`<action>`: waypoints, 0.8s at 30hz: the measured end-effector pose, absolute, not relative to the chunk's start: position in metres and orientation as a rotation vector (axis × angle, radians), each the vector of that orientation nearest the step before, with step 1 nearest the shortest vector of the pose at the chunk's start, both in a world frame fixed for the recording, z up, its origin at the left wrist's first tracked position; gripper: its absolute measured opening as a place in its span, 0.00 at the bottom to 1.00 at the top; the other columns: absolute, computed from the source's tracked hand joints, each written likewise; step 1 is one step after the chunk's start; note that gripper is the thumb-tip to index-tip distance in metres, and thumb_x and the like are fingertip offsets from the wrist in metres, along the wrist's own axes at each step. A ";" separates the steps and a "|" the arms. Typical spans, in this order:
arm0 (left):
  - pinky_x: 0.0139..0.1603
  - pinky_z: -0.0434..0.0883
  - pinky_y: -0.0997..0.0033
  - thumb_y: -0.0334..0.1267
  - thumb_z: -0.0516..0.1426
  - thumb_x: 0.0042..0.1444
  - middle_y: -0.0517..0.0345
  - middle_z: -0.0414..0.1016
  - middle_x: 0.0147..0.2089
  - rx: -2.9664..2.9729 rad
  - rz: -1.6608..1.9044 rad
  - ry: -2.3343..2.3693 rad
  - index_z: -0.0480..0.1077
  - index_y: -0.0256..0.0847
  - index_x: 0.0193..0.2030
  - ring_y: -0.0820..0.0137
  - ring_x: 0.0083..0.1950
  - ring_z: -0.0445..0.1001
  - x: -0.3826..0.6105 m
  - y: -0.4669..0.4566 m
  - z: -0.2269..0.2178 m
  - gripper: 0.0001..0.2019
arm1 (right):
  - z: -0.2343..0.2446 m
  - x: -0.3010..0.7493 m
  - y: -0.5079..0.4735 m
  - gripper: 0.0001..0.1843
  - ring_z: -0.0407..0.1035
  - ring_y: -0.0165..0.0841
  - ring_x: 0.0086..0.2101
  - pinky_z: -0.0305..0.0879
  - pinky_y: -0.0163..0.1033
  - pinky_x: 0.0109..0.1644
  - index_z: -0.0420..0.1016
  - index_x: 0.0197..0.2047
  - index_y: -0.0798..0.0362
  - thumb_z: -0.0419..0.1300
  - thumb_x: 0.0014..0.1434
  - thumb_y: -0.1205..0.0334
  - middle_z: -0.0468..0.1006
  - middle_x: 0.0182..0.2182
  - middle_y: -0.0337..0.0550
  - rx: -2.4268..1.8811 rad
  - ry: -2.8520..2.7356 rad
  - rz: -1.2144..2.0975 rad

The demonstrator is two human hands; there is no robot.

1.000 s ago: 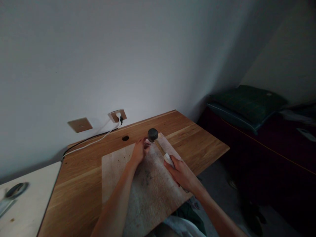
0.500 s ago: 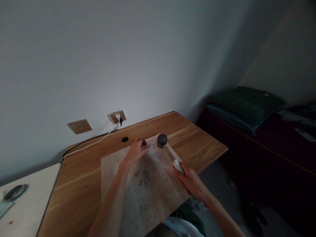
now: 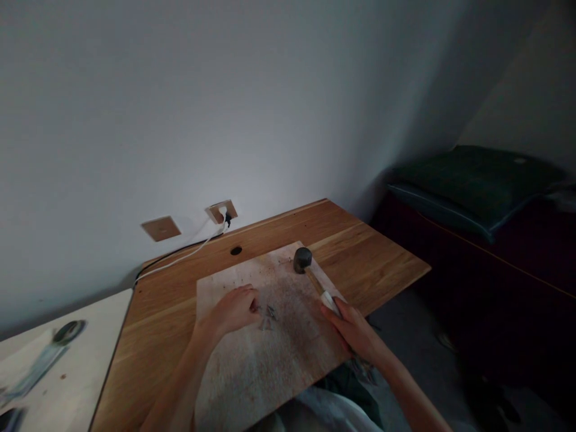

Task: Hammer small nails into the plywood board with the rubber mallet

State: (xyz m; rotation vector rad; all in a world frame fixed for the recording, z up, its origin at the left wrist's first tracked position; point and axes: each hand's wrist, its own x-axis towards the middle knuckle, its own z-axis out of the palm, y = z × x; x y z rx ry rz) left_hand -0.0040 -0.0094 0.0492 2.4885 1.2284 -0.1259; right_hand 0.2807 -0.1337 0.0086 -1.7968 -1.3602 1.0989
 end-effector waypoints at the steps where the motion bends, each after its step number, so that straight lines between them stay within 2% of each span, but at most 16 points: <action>1: 0.38 0.64 0.67 0.29 0.57 0.49 0.57 0.74 0.36 2.487 -0.067 1.218 0.64 0.43 0.29 0.64 0.37 0.73 -0.005 -0.005 0.049 0.06 | 0.009 0.281 -0.134 0.18 0.65 0.33 0.20 0.60 0.37 0.25 0.64 0.36 0.48 0.51 0.66 0.42 0.66 0.19 0.32 -1.795 -1.351 1.119; 9: 0.37 0.65 0.70 0.25 0.57 0.52 0.60 0.75 0.33 2.413 0.349 1.233 0.67 0.42 0.32 0.66 0.35 0.74 0.002 0.041 0.050 0.07 | 0.007 0.282 -0.132 0.17 0.65 0.33 0.21 0.60 0.37 0.26 0.64 0.36 0.48 0.52 0.66 0.44 0.67 0.19 0.32 -1.762 -1.356 1.106; 12: 0.38 0.67 0.70 0.26 0.58 0.53 0.60 0.76 0.34 2.417 0.432 1.166 0.69 0.42 0.35 0.66 0.35 0.76 0.011 0.053 0.040 0.07 | 0.011 0.282 -0.133 0.16 0.65 0.33 0.20 0.59 0.36 0.26 0.65 0.36 0.48 0.52 0.67 0.44 0.67 0.18 0.32 -1.760 -1.364 1.126; 16: 0.38 0.69 0.71 0.24 0.58 0.54 0.58 0.78 0.35 2.422 0.470 1.151 0.73 0.41 0.43 0.66 0.36 0.77 0.021 0.067 0.026 0.12 | 0.016 0.282 -0.133 0.16 0.65 0.33 0.20 0.60 0.36 0.27 0.64 0.35 0.47 0.52 0.67 0.46 0.67 0.18 0.31 -1.755 -1.365 1.127; 18: 0.40 0.70 0.70 0.23 0.57 0.55 0.56 0.79 0.36 2.434 0.462 1.163 0.74 0.41 0.44 0.65 0.37 0.78 0.025 0.071 0.021 0.12 | 0.016 0.281 -0.133 0.16 0.66 0.33 0.20 0.60 0.36 0.27 0.63 0.33 0.47 0.51 0.67 0.45 0.67 0.18 0.32 -1.758 -1.364 1.123; 20: 0.42 0.72 0.70 0.24 0.57 0.56 0.54 0.80 0.38 2.450 0.460 1.162 0.76 0.40 0.42 0.65 0.38 0.79 0.028 0.074 0.019 0.11 | 0.014 0.281 -0.133 0.16 0.68 0.35 0.22 0.61 0.37 0.28 0.63 0.33 0.47 0.52 0.66 0.45 0.70 0.20 0.34 -1.754 -1.367 1.106; 24: 0.45 0.73 0.69 0.25 0.57 0.58 0.53 0.81 0.40 2.470 0.485 1.130 0.78 0.40 0.42 0.64 0.40 0.80 0.031 0.076 0.020 0.10 | 0.011 0.282 -0.133 0.15 0.75 0.40 0.34 0.67 0.39 0.36 0.68 0.35 0.48 0.54 0.65 0.46 0.79 0.29 0.42 -1.738 -1.359 1.021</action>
